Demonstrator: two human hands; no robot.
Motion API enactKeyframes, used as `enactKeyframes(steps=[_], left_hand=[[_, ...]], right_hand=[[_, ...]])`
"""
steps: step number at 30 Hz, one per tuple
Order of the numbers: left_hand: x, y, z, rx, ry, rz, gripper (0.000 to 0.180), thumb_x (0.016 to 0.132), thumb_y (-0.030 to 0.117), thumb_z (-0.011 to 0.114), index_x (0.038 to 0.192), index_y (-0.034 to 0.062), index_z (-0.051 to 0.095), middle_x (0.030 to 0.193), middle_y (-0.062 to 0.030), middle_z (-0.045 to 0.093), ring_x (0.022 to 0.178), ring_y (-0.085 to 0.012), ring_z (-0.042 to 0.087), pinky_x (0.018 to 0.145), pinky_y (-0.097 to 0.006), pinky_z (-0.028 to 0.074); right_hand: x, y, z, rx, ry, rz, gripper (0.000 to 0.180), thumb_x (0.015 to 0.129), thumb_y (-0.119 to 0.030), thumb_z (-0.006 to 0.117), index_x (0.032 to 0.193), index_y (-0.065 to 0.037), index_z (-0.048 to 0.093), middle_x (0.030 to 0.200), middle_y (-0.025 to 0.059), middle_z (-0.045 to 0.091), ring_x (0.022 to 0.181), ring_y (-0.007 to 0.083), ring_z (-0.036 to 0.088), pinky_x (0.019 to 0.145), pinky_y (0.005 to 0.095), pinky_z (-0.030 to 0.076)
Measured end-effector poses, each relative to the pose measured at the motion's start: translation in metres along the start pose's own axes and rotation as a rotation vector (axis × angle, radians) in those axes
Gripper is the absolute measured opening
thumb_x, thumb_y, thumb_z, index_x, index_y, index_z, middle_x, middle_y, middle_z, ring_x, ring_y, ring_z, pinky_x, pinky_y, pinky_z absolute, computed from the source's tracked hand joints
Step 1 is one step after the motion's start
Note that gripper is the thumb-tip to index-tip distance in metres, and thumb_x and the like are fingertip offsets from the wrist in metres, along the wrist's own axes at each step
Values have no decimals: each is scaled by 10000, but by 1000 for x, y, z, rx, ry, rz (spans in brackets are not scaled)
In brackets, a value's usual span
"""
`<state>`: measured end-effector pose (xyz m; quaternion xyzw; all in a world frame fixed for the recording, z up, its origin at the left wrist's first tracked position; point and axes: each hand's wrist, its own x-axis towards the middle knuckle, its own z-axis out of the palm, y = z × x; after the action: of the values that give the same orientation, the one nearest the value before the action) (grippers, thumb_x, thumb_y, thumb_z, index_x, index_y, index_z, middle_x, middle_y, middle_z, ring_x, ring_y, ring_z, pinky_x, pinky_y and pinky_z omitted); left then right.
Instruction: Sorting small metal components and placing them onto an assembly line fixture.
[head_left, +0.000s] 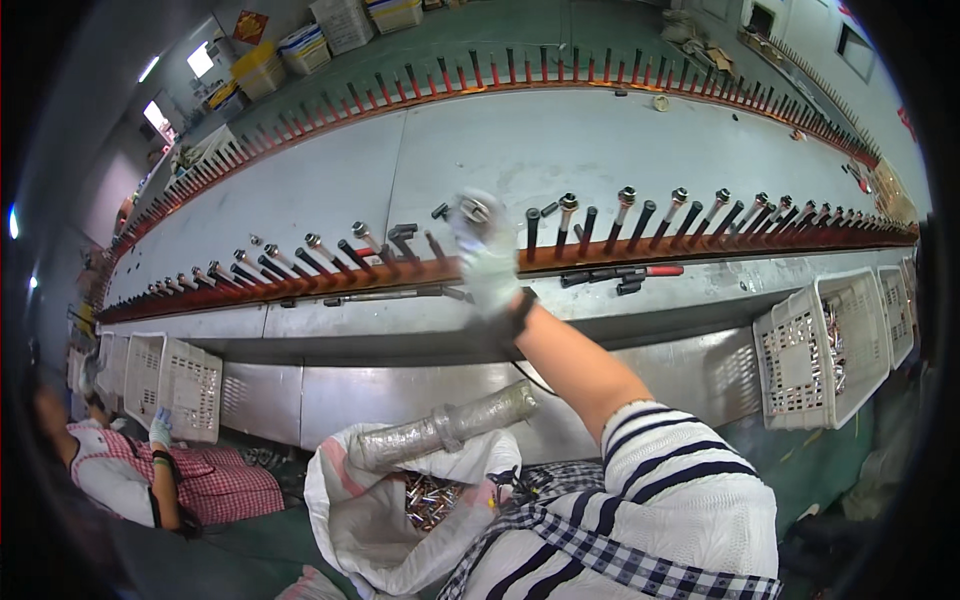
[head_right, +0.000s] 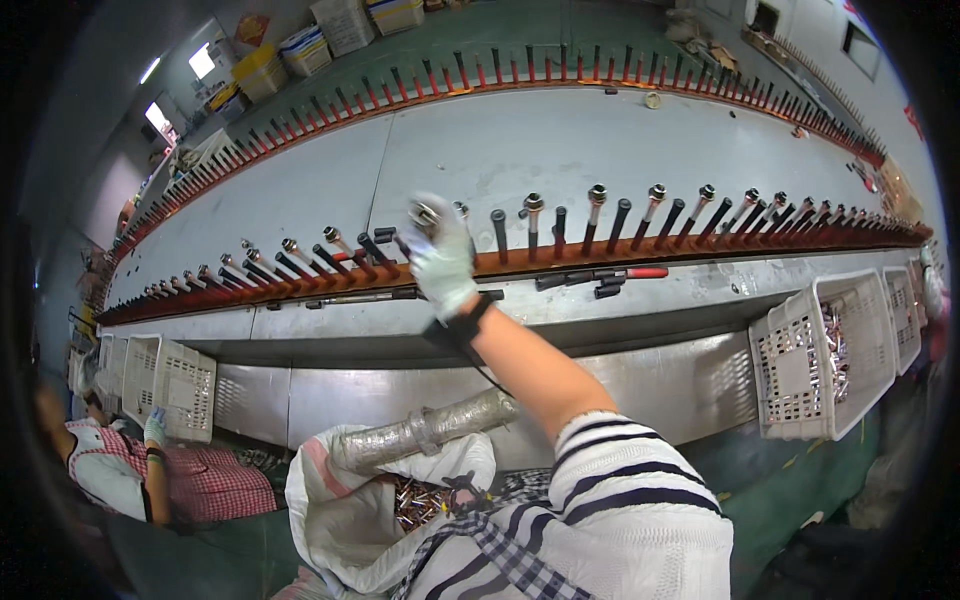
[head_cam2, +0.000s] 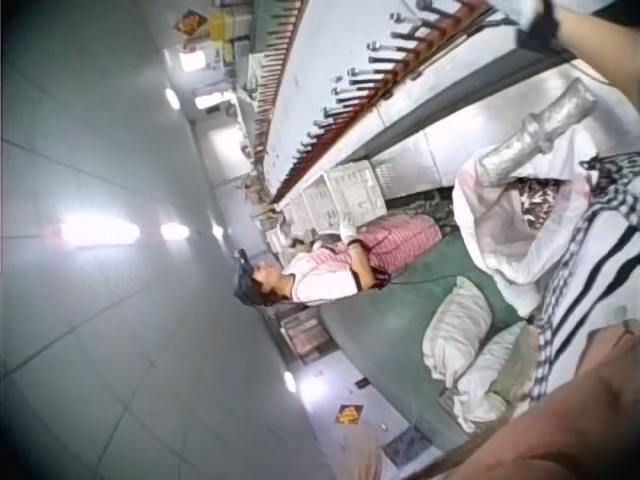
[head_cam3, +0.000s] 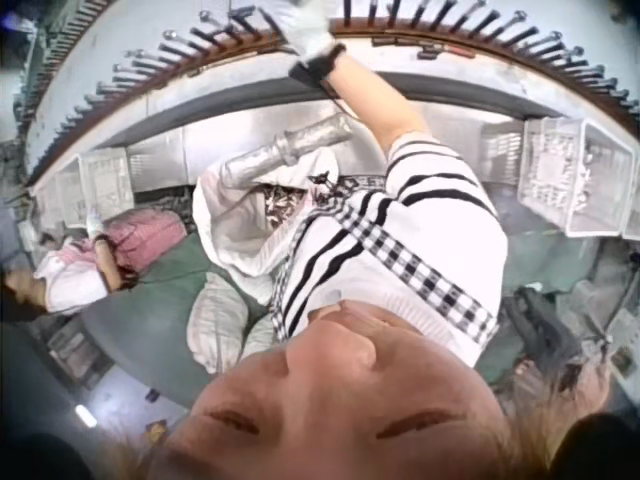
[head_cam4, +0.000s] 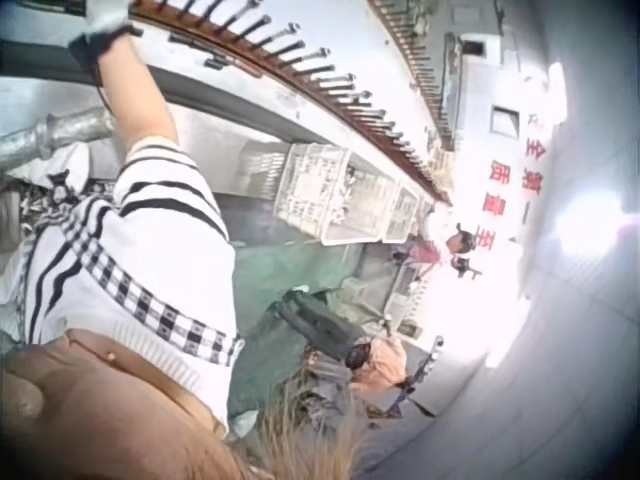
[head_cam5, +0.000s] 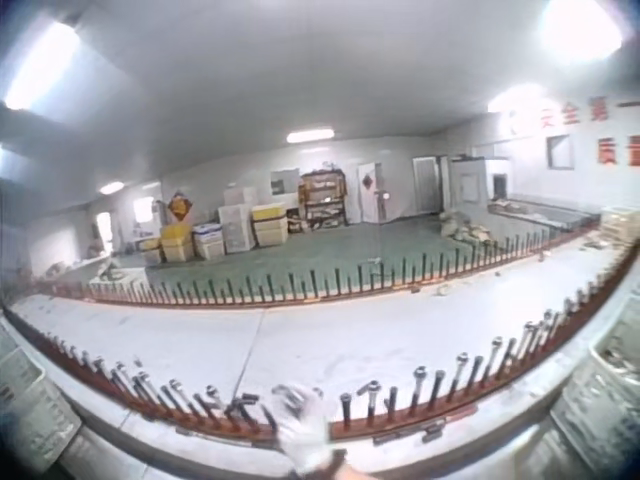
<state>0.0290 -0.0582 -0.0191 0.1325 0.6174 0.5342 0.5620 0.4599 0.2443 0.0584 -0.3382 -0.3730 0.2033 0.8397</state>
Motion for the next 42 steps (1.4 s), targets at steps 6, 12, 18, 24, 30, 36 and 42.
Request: enactKeyframes(steps=[6, 12, 18, 24, 30, 36, 42], left_hand=[[10, -3, 25, -42, -77, -1, 634, 955, 506, 388, 1390, 45, 365, 1352, -163, 442, 1239, -271, 422, 1056, -418, 355], [24, 1, 40, -62, -133, -22, 627, 953, 499, 398, 1388, 48, 370, 1355, -156, 443, 1241, -272, 423, 1058, -422, 351], [25, 1, 46, -99, -159, -27, 620, 950, 492, 407, 1386, 51, 376, 1358, -148, 445, 1244, -273, 424, 1061, -427, 347], [30, 0, 49, -124, -156, -31, 614, 948, 485, 417, 1384, 54, 381, 1361, -141, 446, 1246, -275, 425, 1063, -432, 344], [31, 3, 45, -154, -165, -29, 607, 946, 478, 427, 1382, 57, 387, 1364, -134, 448, 1249, -276, 426, 1066, -436, 340], [28, 0, 45, -173, -188, -25, 601, 944, 471, 437, 1379, 60, 392, 1366, -127, 449, 1251, -277, 427, 1068, -441, 337], [28, -1, 38, -248, -242, -33, 594, 941, 464, 446, 1377, 63, 397, 1369, -120, 450, 1254, -278, 428, 1071, -445, 333]], right_hand=[[1, 27, -99, -525, 527, -141, 282, 895, -84, 596, 1165, -45, 526, 1048, 53, 581, 919, 161, 544, 813, 296, 459], [19, 34, -81, -173, 178, -74, 293, 814, 49, 603, 1096, -32, 595, 859, 21, 582, 754, 105, 546, 675, 243, 469], [-2, -7, -76, -183, 419, -213, 296, 844, -27, 633, 1126, -77, 558, 1100, 92, 558, 920, 189, 607, 818, 326, 525], [28, 17, -58, -664, -73, -315, 263, 910, -111, 559, 1168, -105, 509, 963, 61, 598, 810, 166, 604, 707, 279, 528], [-22, 22, -87, 164, 193, 105, 399, 935, -181, 531, 1294, -48, 417, 1153, 80, 554, 928, 122, 594, 774, 267, 533], [28, 41, -62, -473, -167, -18, 325, 850, 5, 551, 1172, -44, 543, 1113, 106, 553, 919, 182, 608, 802, 282, 512], [-31, -28, -47, -501, -285, -195, 169, 846, -42, 583, 1011, -46, 617, 982, 70, 527, 762, 138, 586, 605, 213, 493]])
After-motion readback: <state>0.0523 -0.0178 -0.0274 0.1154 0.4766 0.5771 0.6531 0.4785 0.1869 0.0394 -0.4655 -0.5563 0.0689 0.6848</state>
